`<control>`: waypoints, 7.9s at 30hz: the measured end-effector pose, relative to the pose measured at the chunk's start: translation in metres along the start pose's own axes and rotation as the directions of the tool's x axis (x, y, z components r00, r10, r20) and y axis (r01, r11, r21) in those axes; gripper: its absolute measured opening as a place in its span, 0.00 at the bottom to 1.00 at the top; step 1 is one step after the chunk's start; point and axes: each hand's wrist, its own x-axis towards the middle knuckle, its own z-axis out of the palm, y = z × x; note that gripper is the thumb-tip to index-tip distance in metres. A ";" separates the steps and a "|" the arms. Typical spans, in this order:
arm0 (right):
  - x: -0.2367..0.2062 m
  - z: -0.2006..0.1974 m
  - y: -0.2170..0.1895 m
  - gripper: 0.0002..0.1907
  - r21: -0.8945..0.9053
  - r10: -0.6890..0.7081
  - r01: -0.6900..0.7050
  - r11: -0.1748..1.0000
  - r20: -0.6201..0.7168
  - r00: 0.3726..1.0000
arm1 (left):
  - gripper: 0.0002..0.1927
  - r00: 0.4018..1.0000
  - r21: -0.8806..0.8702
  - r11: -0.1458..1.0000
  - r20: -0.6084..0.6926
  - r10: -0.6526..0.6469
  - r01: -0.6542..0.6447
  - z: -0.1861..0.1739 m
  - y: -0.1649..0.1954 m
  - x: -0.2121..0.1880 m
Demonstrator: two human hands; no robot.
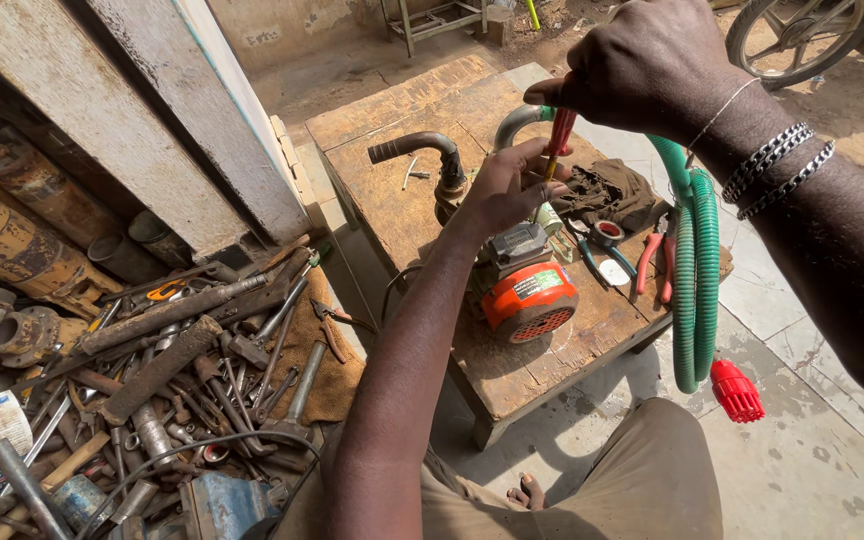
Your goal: The person repairs a small electric water pump on a wooden bench. They unscrew the pump housing with a screwdriver, adjust and tighten fittings by hand and with a spanner, reposition the pump, handle the power cord, and use pliers to work on the cord end.
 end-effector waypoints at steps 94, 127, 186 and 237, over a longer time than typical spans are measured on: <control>0.009 0.008 -0.042 0.13 0.464 -0.152 0.282 0.840 -0.298 0.942 | 0.11 0.955 0.115 0.993 -0.291 0.060 -0.027 -0.031 -0.027 -0.075; 0.053 0.056 -0.055 0.14 0.160 -0.139 0.134 0.978 0.016 0.990 | 0.15 0.980 0.040 0.998 -0.191 0.046 -0.039 -0.055 -0.059 -0.086; 0.048 0.024 -0.064 0.09 0.284 -0.267 0.319 0.904 -0.206 0.941 | 0.14 0.943 -0.020 1.000 -0.332 0.013 -0.021 -0.036 -0.065 -0.083; 0.030 0.002 -0.054 0.18 -0.239 -0.189 0.159 0.958 -0.109 0.976 | 0.11 0.949 0.159 0.983 -0.312 -0.039 0.092 -0.026 -0.025 -0.091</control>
